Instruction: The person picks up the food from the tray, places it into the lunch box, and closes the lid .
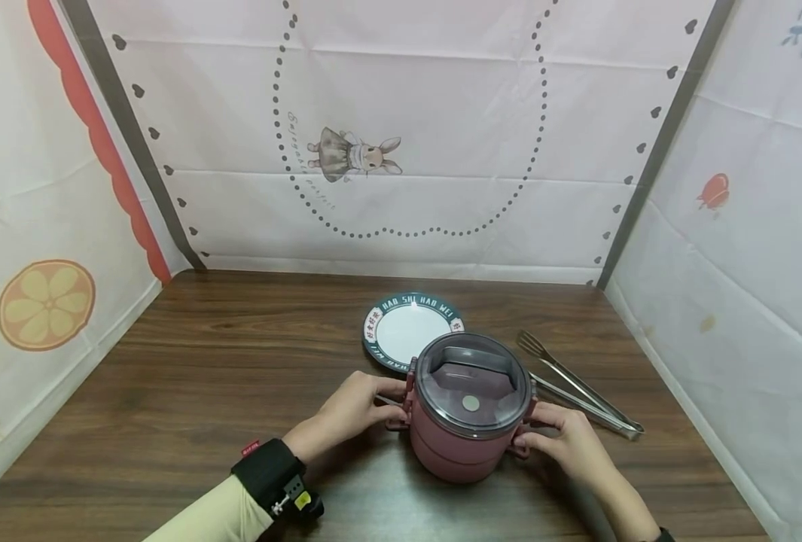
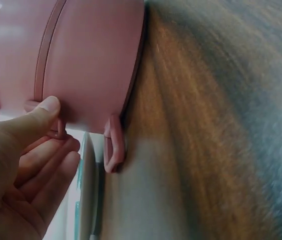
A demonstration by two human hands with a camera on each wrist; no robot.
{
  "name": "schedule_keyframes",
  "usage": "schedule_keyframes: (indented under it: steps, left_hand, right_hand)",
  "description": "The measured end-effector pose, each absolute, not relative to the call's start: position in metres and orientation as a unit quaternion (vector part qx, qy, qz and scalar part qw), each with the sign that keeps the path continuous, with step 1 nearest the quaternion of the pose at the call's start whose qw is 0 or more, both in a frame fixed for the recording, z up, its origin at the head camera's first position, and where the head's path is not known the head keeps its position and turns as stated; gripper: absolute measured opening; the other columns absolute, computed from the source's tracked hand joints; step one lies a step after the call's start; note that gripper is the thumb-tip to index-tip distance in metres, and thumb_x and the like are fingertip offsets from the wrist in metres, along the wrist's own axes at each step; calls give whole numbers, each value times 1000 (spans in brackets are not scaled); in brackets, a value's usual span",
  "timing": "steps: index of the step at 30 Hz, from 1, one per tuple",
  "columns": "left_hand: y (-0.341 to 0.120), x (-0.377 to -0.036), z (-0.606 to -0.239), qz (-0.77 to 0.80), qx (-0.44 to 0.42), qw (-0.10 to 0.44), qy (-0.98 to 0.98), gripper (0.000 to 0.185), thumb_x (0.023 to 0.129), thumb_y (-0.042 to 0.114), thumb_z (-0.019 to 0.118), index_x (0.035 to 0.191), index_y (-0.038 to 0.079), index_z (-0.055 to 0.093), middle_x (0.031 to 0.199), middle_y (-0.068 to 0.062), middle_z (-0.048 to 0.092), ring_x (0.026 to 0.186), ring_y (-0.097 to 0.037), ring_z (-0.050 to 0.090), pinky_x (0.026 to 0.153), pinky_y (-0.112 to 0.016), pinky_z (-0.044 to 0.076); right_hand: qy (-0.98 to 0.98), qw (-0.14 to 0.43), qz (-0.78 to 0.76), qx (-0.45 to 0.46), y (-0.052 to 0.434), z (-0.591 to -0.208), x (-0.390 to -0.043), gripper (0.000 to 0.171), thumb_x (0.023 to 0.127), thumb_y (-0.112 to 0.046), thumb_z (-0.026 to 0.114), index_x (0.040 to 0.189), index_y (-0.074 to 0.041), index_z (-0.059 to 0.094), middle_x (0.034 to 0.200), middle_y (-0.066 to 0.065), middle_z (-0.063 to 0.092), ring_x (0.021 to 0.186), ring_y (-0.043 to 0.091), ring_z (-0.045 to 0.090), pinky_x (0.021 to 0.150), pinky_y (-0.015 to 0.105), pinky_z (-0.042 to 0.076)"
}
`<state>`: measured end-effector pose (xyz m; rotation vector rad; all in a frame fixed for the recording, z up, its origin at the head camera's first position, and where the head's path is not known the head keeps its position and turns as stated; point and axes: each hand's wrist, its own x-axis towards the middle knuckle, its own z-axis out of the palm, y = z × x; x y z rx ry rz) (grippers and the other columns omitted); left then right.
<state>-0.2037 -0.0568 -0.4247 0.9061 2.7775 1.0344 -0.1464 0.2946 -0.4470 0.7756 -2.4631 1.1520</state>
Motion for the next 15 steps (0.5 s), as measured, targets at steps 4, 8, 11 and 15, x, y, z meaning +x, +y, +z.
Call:
schedule_keyframes:
  steps: [4,8,11,15]
  left_hand:
    - [-56,-205,-427,354,285,15,890,41,85,27,79,124,17,72,111,2,77,105,-12,71,87,-26,56]
    - [-54,-205,-430,373,290,14,881,41,83,26,81,122,14,73,106,2,78,103,-10,72,87,-25,56]
    - [-53,-204,-431,389,294,15,873,41,82,24,81,121,13,73,103,2,79,100,-9,72,88,-23,55]
    - [-53,-204,-432,398,294,20,869,40,82,22,82,120,13,73,102,1,79,98,-10,73,86,-22,55]
  right_hand:
    - [-854,116,435,260,296,-448,-149,29,78,0,79,106,-4,76,104,-26,70,97,-11,64,77,10,53]
    - [-853,96,452,245,296,-448,-149,24,80,-1,78,103,-3,76,99,-25,72,88,-8,66,69,14,54]
    - [-850,102,452,248,294,-450,-149,25,78,2,78,103,-3,76,98,-25,72,89,-9,66,70,12,53]
    - [-858,136,422,259,293,-450,-146,28,75,1,80,103,-4,77,100,-25,71,91,-12,65,71,9,52]
